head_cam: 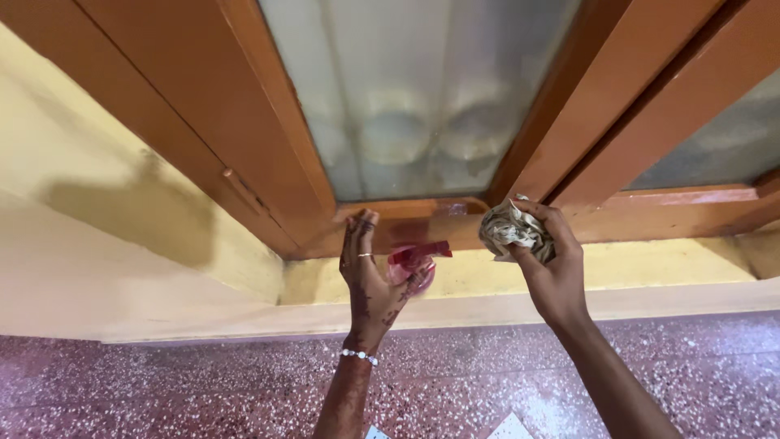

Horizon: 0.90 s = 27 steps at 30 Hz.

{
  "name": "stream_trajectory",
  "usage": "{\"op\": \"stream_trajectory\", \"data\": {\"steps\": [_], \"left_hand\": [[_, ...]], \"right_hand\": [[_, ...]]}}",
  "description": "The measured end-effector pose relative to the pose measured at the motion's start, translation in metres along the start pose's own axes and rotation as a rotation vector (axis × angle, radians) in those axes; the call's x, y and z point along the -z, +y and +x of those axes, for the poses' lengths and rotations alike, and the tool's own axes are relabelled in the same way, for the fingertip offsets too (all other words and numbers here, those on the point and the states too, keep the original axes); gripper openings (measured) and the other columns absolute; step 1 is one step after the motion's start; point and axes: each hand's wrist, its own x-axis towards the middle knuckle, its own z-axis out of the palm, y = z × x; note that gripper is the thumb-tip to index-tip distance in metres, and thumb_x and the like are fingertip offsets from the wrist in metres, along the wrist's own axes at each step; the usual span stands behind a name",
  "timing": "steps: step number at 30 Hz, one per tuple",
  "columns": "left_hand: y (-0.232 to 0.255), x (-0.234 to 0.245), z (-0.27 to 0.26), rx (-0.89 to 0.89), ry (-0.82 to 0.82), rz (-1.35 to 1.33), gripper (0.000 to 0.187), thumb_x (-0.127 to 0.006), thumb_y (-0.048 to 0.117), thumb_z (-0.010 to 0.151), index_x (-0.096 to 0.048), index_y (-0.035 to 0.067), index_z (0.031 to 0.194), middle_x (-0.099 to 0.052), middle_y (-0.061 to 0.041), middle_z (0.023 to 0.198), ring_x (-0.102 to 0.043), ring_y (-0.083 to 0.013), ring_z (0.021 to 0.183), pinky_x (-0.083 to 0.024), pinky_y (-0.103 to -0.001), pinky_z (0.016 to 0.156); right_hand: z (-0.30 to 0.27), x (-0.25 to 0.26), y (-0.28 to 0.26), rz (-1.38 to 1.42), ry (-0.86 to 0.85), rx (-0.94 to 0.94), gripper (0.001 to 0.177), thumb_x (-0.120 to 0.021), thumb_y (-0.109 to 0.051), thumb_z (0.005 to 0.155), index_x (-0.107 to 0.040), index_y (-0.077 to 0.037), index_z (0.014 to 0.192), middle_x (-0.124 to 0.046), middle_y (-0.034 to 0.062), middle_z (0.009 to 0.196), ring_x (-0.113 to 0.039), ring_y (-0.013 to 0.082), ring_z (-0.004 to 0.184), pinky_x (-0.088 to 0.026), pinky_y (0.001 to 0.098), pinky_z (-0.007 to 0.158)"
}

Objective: The person sprays a pink cleaning solution onto the glass panes of a wooden door and wipes them with a cloth. They systematically clean each pane and the wooden frame, moving from top to bottom.

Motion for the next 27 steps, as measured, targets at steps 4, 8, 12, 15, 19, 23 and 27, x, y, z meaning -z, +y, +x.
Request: {"op": "stream_trajectory", "data": {"steps": [4, 8, 12, 15, 19, 23, 27], "left_hand": [[-0.001, -0.012, -0.012, 0.203, -0.142, 0.047, 0.093, -0.094, 0.044, 0.065, -0.052, 0.008, 0.140, -0.049, -0.015, 0.136, -0.047, -0.0352, 0.132, -0.036, -0.053, 0.108], [-0.012, -0.018, -0.016, 0.228, -0.118, -0.036, 0.087, -0.097, 0.038, 0.066, -0.053, 0.010, 0.136, -0.047, -0.013, 0.131, -0.047, -0.0328, 0.129, -0.039, -0.050, 0.109], [-0.029, -0.023, -0.020, 0.263, -0.149, -0.100, 0.078, -0.095, 0.028, 0.063, -0.060, 0.007, 0.129, -0.047, -0.013, 0.130, -0.046, -0.0327, 0.130, -0.040, -0.048, 0.110], [-0.044, -0.028, -0.023, 0.244, -0.250, -0.084, 0.052, -0.096, 0.024, 0.064, -0.078, 0.009, 0.110, -0.049, -0.012, 0.126, -0.047, -0.0324, 0.127, -0.042, -0.046, 0.110], [-0.058, -0.035, -0.026, 0.215, -0.254, -0.239, 0.045, -0.095, 0.024, 0.071, -0.075, 0.002, 0.105, -0.049, -0.012, 0.126, -0.051, -0.0304, 0.125, -0.045, -0.043, 0.107], [-0.055, -0.038, -0.027, 0.294, -0.247, -0.475, 0.044, -0.088, 0.022, 0.079, -0.071, 0.004, 0.116, -0.056, -0.009, 0.130, -0.057, -0.0238, 0.127, -0.051, -0.038, 0.110], [-0.035, -0.026, -0.014, 0.255, -0.193, -0.444, 0.041, -0.089, 0.011, 0.080, -0.070, 0.000, 0.116, -0.059, -0.011, 0.133, -0.059, -0.0250, 0.127, -0.050, -0.041, 0.109]], "right_hand": [[-0.005, -0.002, 0.012, -0.035, -0.001, -0.006, 0.047, -0.062, 0.010, 0.087, -0.060, -0.001, 0.132, -0.061, 0.0091, 0.124, -0.065, 0.0182, 0.116, -0.057, 0.0300, 0.096], [-0.009, -0.003, 0.025, -0.013, 0.003, -0.024, 0.046, -0.062, 0.010, 0.088, -0.059, -0.001, 0.132, -0.061, 0.0086, 0.125, -0.064, 0.0180, 0.117, -0.057, 0.0303, 0.097], [-0.008, 0.001, 0.034, -0.040, 0.005, -0.018, 0.047, -0.063, 0.011, 0.087, -0.059, -0.001, 0.133, -0.061, 0.0086, 0.126, -0.063, 0.0180, 0.118, -0.055, 0.0302, 0.099], [-0.007, 0.001, 0.037, 0.003, -0.001, -0.058, 0.048, -0.062, 0.010, 0.087, -0.058, -0.002, 0.133, -0.063, 0.0080, 0.126, -0.064, 0.0169, 0.117, -0.056, 0.0296, 0.099], [-0.004, 0.001, 0.033, -0.020, 0.004, -0.043, 0.046, -0.063, 0.010, 0.089, -0.058, -0.001, 0.133, -0.062, 0.0097, 0.126, -0.064, 0.0181, 0.118, -0.055, 0.0299, 0.099], [-0.002, 0.003, 0.022, -0.022, 0.008, -0.058, 0.046, -0.061, 0.009, 0.088, -0.058, -0.002, 0.133, -0.063, 0.0092, 0.126, -0.065, 0.0175, 0.117, -0.058, 0.0297, 0.097], [0.003, 0.009, 0.008, -0.098, 0.016, 0.031, 0.044, -0.062, 0.010, 0.089, -0.059, 0.000, 0.132, -0.063, 0.0116, 0.127, -0.065, 0.0197, 0.118, -0.056, 0.0305, 0.098]]}}
